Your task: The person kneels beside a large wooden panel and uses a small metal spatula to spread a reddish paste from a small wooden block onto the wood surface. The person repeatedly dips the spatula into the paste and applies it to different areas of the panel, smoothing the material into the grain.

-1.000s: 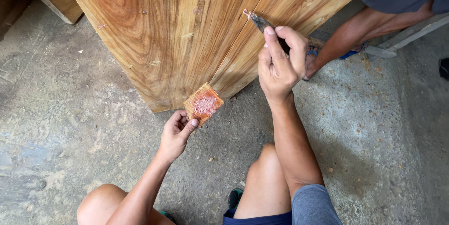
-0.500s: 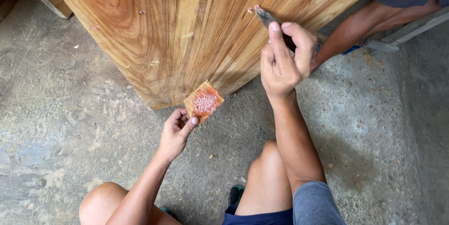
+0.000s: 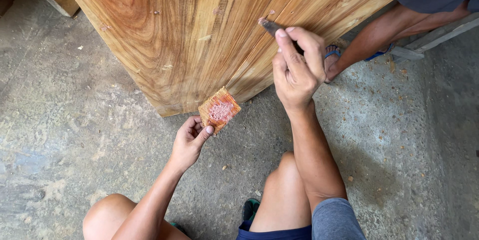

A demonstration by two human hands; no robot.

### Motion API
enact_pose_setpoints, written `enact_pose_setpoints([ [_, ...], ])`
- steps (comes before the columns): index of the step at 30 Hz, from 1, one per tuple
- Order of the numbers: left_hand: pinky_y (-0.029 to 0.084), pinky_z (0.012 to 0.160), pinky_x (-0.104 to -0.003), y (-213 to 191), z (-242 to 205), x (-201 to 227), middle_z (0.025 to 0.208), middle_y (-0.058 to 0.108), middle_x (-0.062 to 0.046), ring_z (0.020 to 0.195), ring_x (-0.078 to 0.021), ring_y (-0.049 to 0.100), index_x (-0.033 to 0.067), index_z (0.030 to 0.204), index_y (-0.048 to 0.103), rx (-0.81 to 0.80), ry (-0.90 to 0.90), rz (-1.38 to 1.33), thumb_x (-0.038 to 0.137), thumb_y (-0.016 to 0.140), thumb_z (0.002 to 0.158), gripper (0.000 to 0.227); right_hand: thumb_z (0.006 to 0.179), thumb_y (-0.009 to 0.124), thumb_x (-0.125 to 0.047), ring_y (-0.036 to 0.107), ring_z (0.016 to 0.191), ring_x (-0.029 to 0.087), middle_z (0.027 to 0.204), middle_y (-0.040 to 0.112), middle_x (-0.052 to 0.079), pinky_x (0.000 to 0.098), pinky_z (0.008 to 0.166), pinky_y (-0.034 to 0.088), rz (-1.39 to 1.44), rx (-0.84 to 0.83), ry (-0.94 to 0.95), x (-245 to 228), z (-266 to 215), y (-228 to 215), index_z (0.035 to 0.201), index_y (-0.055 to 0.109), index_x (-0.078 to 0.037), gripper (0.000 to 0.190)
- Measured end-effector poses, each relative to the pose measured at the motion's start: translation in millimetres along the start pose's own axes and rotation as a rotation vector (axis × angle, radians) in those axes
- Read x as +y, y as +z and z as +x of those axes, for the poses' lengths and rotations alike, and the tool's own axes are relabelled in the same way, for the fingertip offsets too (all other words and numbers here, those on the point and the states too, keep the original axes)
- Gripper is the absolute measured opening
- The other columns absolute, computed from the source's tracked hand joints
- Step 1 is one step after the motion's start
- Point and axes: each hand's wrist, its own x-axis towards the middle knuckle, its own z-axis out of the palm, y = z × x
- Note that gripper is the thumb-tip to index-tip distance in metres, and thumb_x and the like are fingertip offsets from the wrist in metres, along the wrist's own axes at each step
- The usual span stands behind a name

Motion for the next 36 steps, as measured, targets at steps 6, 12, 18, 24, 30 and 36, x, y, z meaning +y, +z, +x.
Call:
enact_pose_setpoints([
  [6, 0.053, 0.09, -0.028, 4.2, 0.0, -4.5, 0.11, 0.072, -0.007, 0.1, -0.0116, 0.066, -0.0028, 0.122, 0.058, -0.006, 0.01, -0.004, 0.013, 0.067, 0.098, 0.03, 0.098, 0.064, 0.019, 0.067, 0.099, 0.019, 0.125, 0.063, 0.013, 0.0254, 0.08, 0.058, 0.173, 0.005, 0.166, 4.4, -11.2, -2.5, 0.13, 0.069, 0.001, 0.038],
  [12, 0.054, 0.092, -0.028, 5.1, -1.2, -3.1, 0.112, 0.071, -0.006, 0.102, -0.0119, 0.066, -0.0027, 0.122, 0.058, 0.007, 0.009, 0.03, 0.013, 0.068, 0.097, 0.031, 0.102, 0.064, 0.016, 0.066, 0.111, 0.021, 0.128, 0.062, 0.011, 0.0277, 0.088, 0.059, 0.113, 0.103, 0.202, 12.8, -19.1, -7.8, 0.135, 0.067, 0.0, 0.037],
  [18, 0.054, 0.092, -0.029, 8.0, 1.4, -7.6, 0.112, 0.071, -0.007, 0.102, -0.0127, 0.066, -0.0031, 0.122, 0.059, -0.008, 0.017, 0.033, 0.012, 0.069, 0.098, 0.031, 0.105, 0.061, 0.015, 0.065, 0.113, 0.022, 0.134, 0.058, 0.012, 0.0279, 0.092, 0.058, 0.137, 0.08, 0.216, 17.9, -25.9, -8.0, 0.138, 0.065, 0.001, 0.036],
  [24, 0.055, 0.091, -0.029, 7.6, 2.5, -12.4, 0.112, 0.071, -0.007, 0.102, -0.0125, 0.066, -0.0022, 0.122, 0.058, -0.001, -0.002, 0.065, 0.013, 0.068, 0.097, 0.03, 0.103, 0.068, 0.016, 0.064, 0.098, 0.012, 0.131, 0.054, 0.01, 0.0219, 0.073, 0.06, 0.28, 0.09, 0.226, 21.1, -25.8, 9.7, 0.133, 0.069, -0.001, 0.035],
  [30, 0.053, 0.093, -0.028, 4.6, 0.0, -11.7, 0.114, 0.071, -0.006, 0.103, -0.0115, 0.066, -0.0023, 0.122, 0.058, 0.02, 0.025, 0.103, 0.012, 0.068, 0.098, 0.03, 0.098, 0.078, 0.017, 0.06, 0.105, 0.016, 0.127, 0.054, 0.007, 0.0274, 0.079, 0.056, -0.002, 0.154, 0.096, 22.0, -17.4, -0.5, 0.134, 0.07, -0.008, 0.045],
  [36, 0.054, 0.092, -0.028, 1.8, -0.1, -8.3, 0.113, 0.071, -0.007, 0.102, -0.0113, 0.066, -0.0018, 0.122, 0.058, 0.027, 0.014, 0.09, 0.012, 0.068, 0.098, 0.029, 0.091, 0.068, 0.023, 0.062, 0.113, 0.024, 0.126, 0.057, 0.011, 0.0336, 0.089, 0.055, -0.093, 0.09, 0.051, 17.7, -14.1, -19.0, 0.137, 0.068, -0.007, 0.054],
])
